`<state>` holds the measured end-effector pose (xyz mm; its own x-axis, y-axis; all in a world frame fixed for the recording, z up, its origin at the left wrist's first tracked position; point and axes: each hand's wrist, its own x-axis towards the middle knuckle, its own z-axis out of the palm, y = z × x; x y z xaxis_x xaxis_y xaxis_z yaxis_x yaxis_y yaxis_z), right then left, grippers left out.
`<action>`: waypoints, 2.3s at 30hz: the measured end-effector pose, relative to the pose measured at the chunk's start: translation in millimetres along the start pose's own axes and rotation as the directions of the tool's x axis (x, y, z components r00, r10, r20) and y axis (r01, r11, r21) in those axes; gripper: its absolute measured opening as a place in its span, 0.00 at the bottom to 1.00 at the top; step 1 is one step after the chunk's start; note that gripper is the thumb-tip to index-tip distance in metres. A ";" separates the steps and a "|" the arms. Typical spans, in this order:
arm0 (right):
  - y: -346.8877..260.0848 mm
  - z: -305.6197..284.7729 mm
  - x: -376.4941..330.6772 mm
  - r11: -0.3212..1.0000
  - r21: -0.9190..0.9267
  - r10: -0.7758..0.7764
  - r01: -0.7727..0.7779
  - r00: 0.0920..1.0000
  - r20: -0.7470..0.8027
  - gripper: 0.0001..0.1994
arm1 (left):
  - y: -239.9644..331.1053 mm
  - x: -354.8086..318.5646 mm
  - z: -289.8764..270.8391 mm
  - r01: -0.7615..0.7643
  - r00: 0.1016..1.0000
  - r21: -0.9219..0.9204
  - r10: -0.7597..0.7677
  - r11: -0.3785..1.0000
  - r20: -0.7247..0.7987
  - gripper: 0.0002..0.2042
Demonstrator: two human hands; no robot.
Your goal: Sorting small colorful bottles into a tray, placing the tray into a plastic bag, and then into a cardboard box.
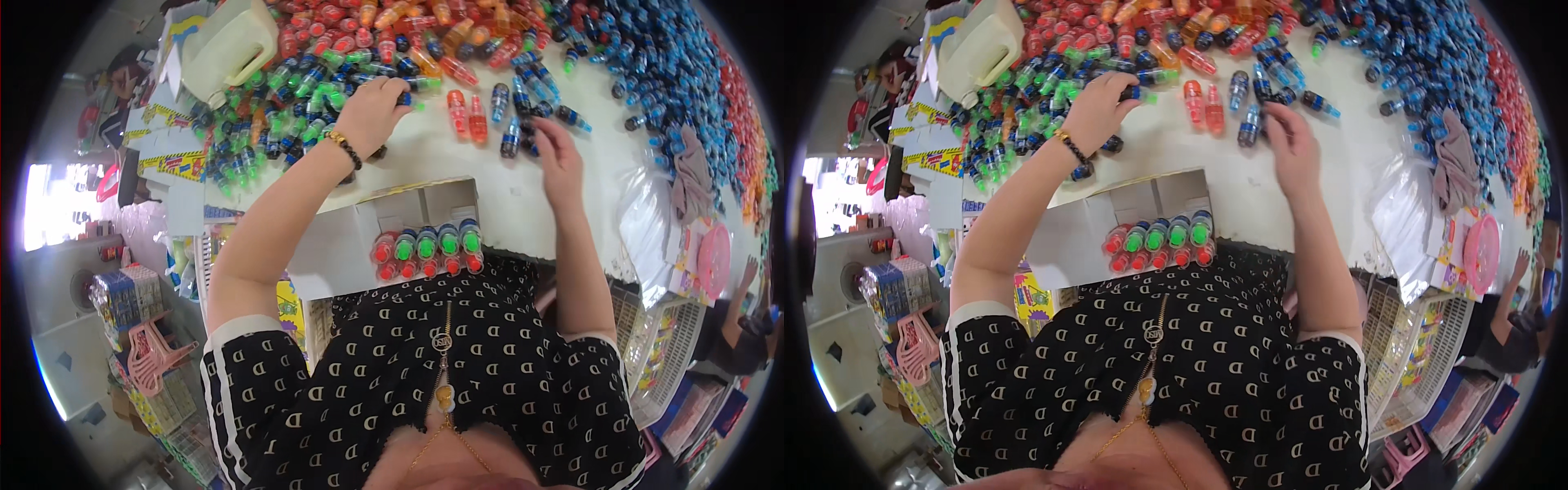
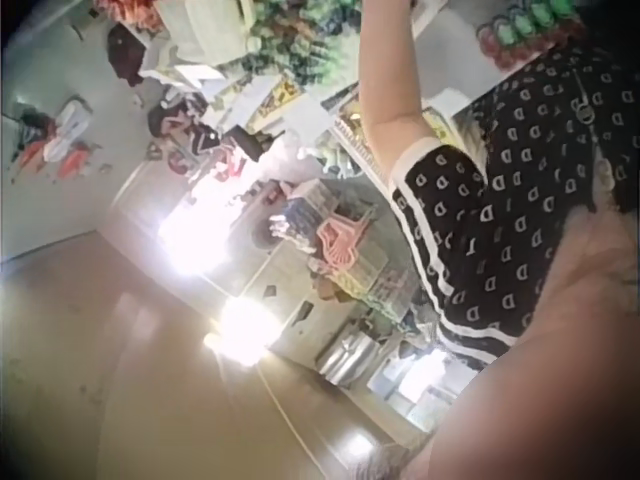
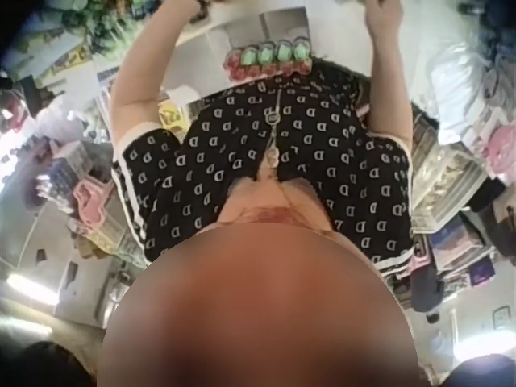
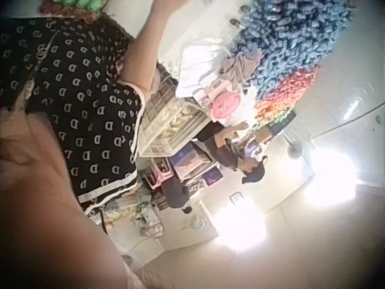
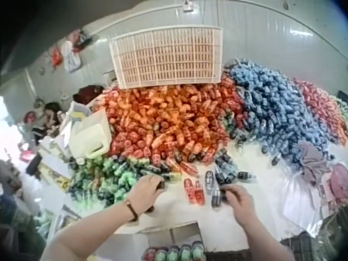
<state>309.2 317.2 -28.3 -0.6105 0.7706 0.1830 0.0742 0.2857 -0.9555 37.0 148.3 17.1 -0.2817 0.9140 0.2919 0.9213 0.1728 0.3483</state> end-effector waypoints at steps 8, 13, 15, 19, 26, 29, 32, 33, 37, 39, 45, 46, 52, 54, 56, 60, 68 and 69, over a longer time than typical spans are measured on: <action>29.8 -35.6 -9.3 0.730 -0.657 -0.305 0.189 0.950 -0.066 0.13 | -24.3 25.0 -6.7 0.082 0.993 -0.021 -0.084 0.996 -0.082 0.14; 38.6 -37.0 -24.7 0.555 -0.821 -0.242 0.132 0.970 -0.007 0.13 | -55.1 61.5 -14.4 0.207 0.977 0.164 -0.194 0.964 -0.093 0.16; 40.7 -37.9 -24.6 0.619 -0.776 -0.224 0.119 0.974 -0.030 0.13 | -63.8 83.0 -11.1 0.237 0.969 0.229 -0.214 0.944 -0.122 0.17; 50.0 -34.1 -26.6 0.840 -0.541 -0.152 0.040 0.975 -0.165 0.12 | -71.4 128.7 10.0 0.351 0.936 0.408 -0.312 0.843 -0.162 0.15; 59.5 -50.3 8.2 0.858 0.509 0.289 -0.074 0.889 -0.356 0.14 | -98.9 143.6 26.2 0.321 0.946 0.564 -0.239 0.761 -0.217 0.13; 63.2 -75.1 28.3 0.801 0.582 0.416 -0.142 0.831 -0.369 0.16 | -88.7 146.0 15.1 0.303 0.936 0.298 -0.224 0.905 -0.270 0.13; 67.3 -90.1 47.1 0.886 -0.273 0.242 -0.374 0.876 -0.417 0.16 | -77.6 141.4 2.1 0.253 0.864 -0.247 -0.333 0.935 -0.377 0.13; 76.2 -97.3 50.8 0.833 -0.497 0.051 -0.241 0.929 -0.366 0.15 | -69.6 141.4 3.2 0.243 0.848 -0.511 -0.436 0.825 -0.302 0.13; 83.9 -103.8 52.0 0.676 -0.736 -0.208 0.009 0.962 -0.179 0.14 | -27.3 132.8 17.7 0.278 0.913 -0.957 -0.330 0.077 0.239 0.17; 64.1 -94.6 55.4 0.875 -0.480 -0.051 -0.060 0.975 -0.214 0.13 | -21.5 133.1 42.5 -0.036 0.998 -0.851 0.059 0.524 -0.005 0.17; 6.4 -89.9 27.0 0.923 -0.081 0.353 -0.376 0.912 -0.210 0.15 | 106.4 102.4 65.8 0.019 0.897 -0.038 -0.001 0.999 0.443 0.11; 5.3 -89.8 24.2 0.889 -0.169 0.416 -0.426 0.905 -0.091 0.15 | 111.2 100.9 77.0 -0.041 0.869 0.039 0.017 0.998 0.495 0.11; 10.3 -41.4 14.2 0.729 -0.647 0.302 -0.224 0.953 0.010 0.18 | 119.7 88.8 108.5 0.039 0.884 -0.026 -0.023 0.999 0.467 0.14; 3.0 -34.9 19.5 0.608 -0.772 0.267 -0.182 0.964 -0.017 0.18 | 114.5 87.5 102.2 0.055 0.898 -0.060 -0.023 0.997 0.439 0.16; -1.3 -36.2 15.1 0.643 -0.756 0.184 -0.124 0.983 -0.004 0.17 | 99.8 85.9 91.7 0.087 0.881 -0.115 -0.022 0.990 0.472 0.17; -25.2 -39.1 10.0 0.672 -0.735 -0.064 0.090 0.996 0.063 0.16 | 73.5 66.9 36.9 0.254 0.907 -0.500 -0.025 0.828 0.421 0.22; -128.3 7.9 -28.5 0.383 -0.635 -0.247 0.671 0.737 0.629 0.18 | 80.7 -74.7 -51.6 -0.155 0.985 -0.439 0.171 0.885 -0.003 0.19; -131.9 21.4 -34.5 0.392 -0.616 -0.246 0.683 0.723 0.645 0.18 | 79.2 -93.4 -48.5 -0.131 0.989 -0.434 0.147 0.891 0.002 0.19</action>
<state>303.6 240.8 86.4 -0.9685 0.1197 0.2184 0.0981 0.9894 -0.1071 123.3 58.9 60.6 -0.1430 0.9303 0.3379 0.7416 -0.1254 0.6590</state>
